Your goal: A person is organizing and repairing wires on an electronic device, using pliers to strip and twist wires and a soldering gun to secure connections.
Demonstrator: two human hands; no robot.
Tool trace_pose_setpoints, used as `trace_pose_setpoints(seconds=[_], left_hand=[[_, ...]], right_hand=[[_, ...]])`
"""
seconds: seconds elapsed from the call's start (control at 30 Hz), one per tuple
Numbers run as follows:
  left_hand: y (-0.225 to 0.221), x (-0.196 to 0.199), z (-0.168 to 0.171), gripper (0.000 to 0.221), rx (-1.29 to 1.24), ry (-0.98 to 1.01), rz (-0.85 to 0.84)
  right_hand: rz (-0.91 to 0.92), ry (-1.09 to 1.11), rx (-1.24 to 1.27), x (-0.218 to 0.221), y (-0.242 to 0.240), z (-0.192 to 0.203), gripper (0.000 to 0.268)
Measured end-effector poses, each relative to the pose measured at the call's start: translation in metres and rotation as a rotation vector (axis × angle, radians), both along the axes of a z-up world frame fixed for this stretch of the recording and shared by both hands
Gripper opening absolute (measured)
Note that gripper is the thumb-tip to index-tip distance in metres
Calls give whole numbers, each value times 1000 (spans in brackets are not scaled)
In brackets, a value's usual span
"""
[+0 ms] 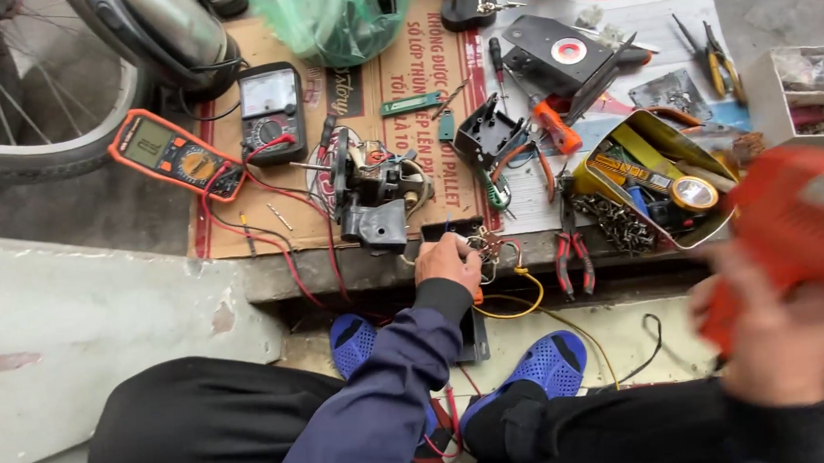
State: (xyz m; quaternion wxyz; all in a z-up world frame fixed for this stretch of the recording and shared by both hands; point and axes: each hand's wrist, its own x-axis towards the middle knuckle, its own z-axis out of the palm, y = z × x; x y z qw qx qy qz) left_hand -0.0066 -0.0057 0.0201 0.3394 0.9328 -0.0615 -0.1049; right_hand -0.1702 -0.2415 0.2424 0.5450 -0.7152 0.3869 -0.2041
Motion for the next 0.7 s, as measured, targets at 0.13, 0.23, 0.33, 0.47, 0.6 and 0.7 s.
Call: trace_pose_setpoints(seconds=[0.13, 0.23, 0.33, 0.47, 0.6, 0.7], left_hand=[[2, -1, 0, 16, -45, 10, -20], [3, -1, 3, 16, -62, -3, -25], [3, -1, 8, 16, -68, 36, -11], [3, 0, 14, 16, -73, 88, -6], [2, 2, -2, 15, -56, 44, -2], [1, 2, 0, 14, -62, 23, 5]], right_hand=[[1, 53, 94, -22, 79, -36, 18], [50, 120, 220, -28, 103, -63, 25], [90, 99, 268, -26, 113, -72, 27], [94, 76, 303, -21, 115, -76, 23], [82, 113, 346, -17, 117, -81, 25], [69, 91, 382, -15, 119, -89, 24]])
